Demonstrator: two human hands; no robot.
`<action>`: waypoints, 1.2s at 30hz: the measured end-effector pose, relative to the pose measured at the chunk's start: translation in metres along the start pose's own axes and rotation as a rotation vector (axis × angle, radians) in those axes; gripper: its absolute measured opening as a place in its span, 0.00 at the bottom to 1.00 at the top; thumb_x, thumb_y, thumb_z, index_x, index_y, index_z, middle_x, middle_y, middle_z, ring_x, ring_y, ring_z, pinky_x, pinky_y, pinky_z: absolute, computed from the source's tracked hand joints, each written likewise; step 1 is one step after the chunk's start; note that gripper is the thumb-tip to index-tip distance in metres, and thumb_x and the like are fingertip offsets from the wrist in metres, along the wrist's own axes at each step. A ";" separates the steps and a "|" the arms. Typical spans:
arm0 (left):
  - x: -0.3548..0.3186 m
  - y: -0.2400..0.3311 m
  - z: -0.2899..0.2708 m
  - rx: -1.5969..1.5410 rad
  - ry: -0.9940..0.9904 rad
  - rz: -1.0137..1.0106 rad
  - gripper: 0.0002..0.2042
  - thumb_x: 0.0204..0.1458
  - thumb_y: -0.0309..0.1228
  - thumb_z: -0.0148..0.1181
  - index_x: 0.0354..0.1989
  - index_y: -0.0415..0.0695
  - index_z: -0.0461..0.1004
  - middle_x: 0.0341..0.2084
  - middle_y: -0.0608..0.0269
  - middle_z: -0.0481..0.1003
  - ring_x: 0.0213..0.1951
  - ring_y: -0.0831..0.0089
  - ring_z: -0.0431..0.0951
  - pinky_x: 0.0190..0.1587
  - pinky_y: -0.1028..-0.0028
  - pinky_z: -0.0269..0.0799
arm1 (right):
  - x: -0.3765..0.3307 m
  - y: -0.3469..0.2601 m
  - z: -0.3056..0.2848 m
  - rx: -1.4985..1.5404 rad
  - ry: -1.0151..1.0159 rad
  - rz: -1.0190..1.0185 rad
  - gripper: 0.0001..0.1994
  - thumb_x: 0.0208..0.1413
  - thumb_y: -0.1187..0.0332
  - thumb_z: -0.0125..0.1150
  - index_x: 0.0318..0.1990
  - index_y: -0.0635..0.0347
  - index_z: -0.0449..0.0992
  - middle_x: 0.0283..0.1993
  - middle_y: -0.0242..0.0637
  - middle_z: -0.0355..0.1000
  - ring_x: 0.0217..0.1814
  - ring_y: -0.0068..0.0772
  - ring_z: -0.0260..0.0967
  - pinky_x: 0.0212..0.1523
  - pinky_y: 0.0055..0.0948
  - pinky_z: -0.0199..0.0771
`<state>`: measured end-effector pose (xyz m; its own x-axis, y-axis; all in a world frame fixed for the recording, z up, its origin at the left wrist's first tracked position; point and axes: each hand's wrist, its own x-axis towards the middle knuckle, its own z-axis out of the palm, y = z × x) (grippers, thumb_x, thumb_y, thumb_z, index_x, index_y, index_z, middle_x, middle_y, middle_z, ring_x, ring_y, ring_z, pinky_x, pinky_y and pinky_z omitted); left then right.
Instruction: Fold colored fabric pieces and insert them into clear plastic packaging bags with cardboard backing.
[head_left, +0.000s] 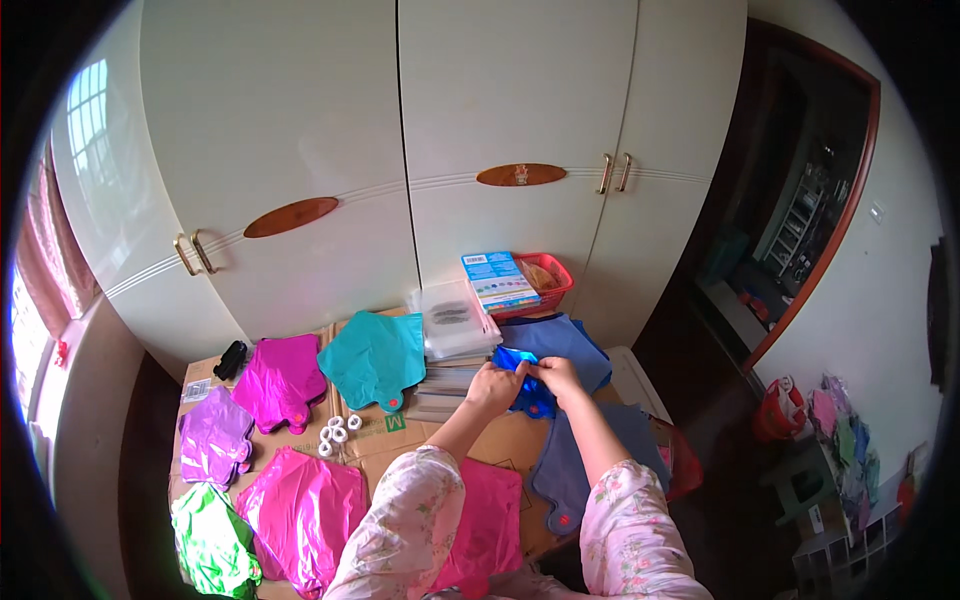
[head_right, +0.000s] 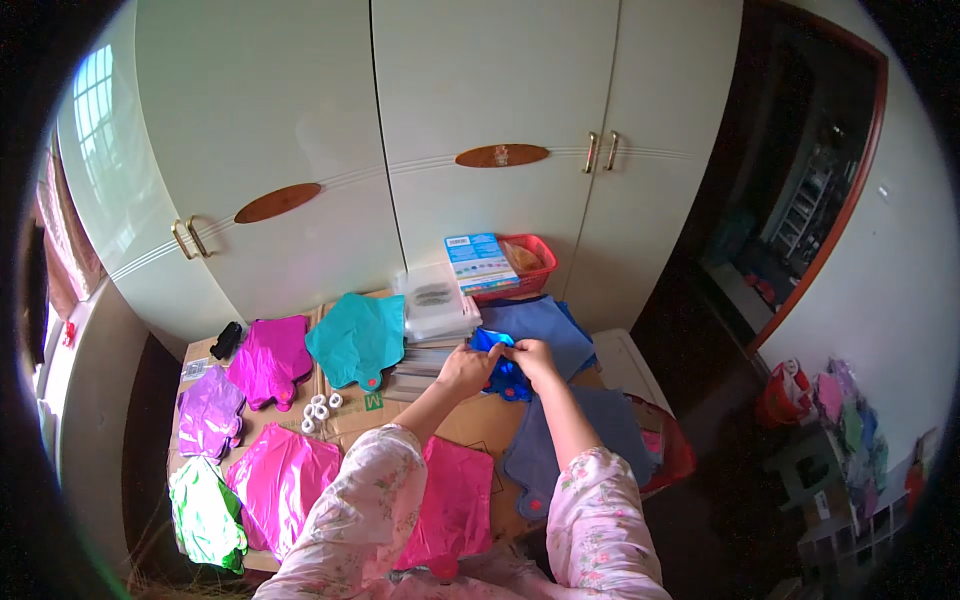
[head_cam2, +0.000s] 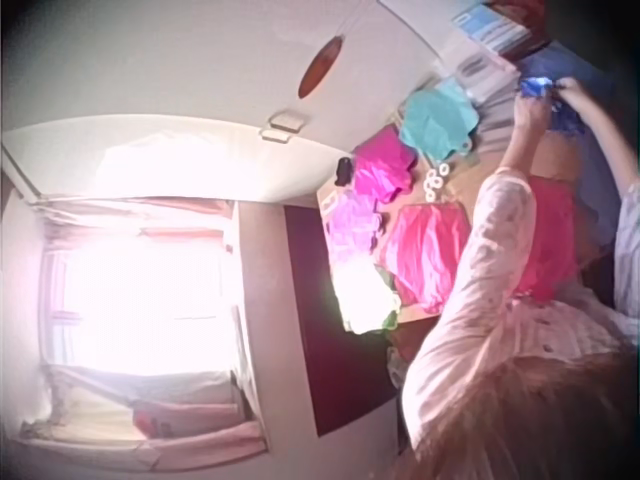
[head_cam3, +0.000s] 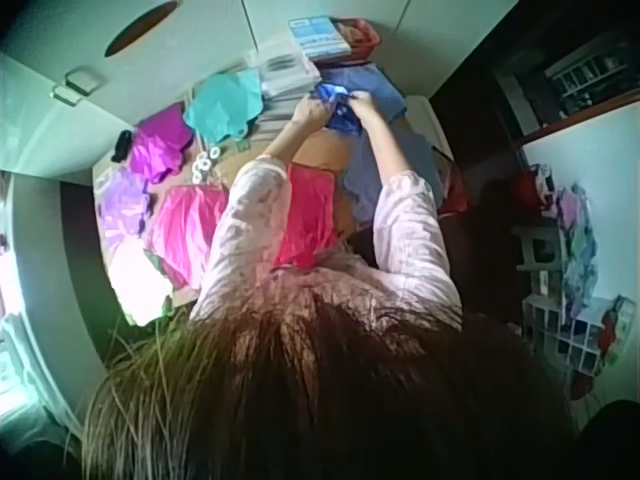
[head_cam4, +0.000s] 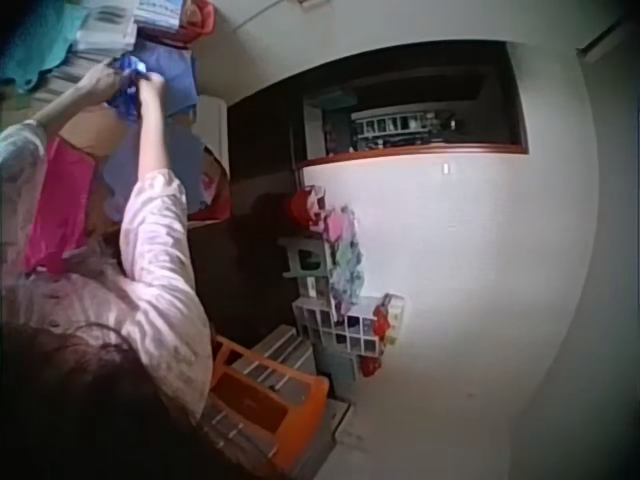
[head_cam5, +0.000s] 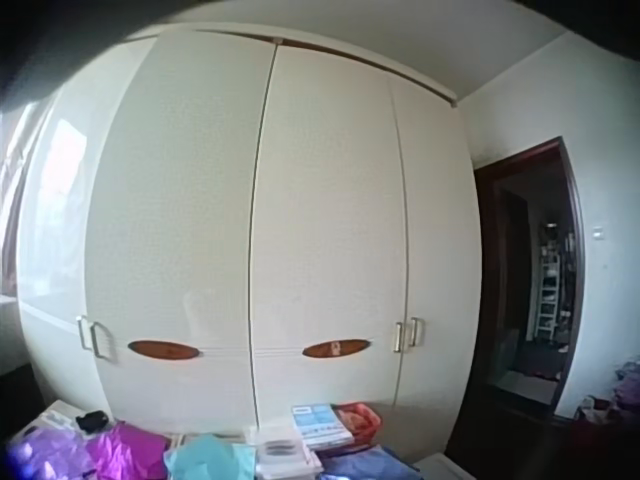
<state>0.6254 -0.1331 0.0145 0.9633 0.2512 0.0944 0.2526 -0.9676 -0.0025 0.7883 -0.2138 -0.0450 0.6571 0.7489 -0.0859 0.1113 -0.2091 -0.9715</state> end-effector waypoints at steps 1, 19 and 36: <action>0.001 0.000 0.005 0.032 0.037 0.042 0.24 0.49 0.32 0.57 0.58 0.47 0.64 0.27 0.65 0.78 0.33 0.66 0.79 0.45 0.66 0.68 | 0.001 0.002 -0.006 0.113 -0.002 -0.005 0.08 0.49 0.67 0.67 0.27 0.61 0.77 0.25 0.28 0.73 0.26 0.17 0.67 0.28 0.23 0.66; 0.009 -0.015 0.029 0.196 0.128 0.177 0.06 0.41 0.37 0.59 0.20 0.52 0.79 0.21 0.69 0.78 0.30 0.73 0.79 0.50 0.69 0.68 | 0.020 -0.091 -0.232 0.316 0.883 -0.569 0.09 0.53 0.74 0.62 0.40 0.63 0.71 0.36 0.30 0.70 0.37 0.26 0.69 0.40 0.26 0.69; -0.175 -0.142 -0.053 -0.012 0.235 -0.202 0.08 0.49 0.38 0.54 0.28 0.49 0.76 0.28 0.64 0.78 0.36 0.67 0.79 0.44 0.64 0.67 | -0.007 -0.182 0.207 -1.085 -0.151 -1.644 0.03 0.47 0.70 0.54 0.24 0.55 0.73 0.28 0.32 0.69 0.33 0.32 0.73 0.33 0.31 0.75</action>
<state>0.4165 -0.0405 0.0509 0.8458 0.4271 0.3198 0.4347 -0.8991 0.0513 0.6094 -0.0507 0.0872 -0.5885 0.6128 0.5274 0.8084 0.4357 0.3958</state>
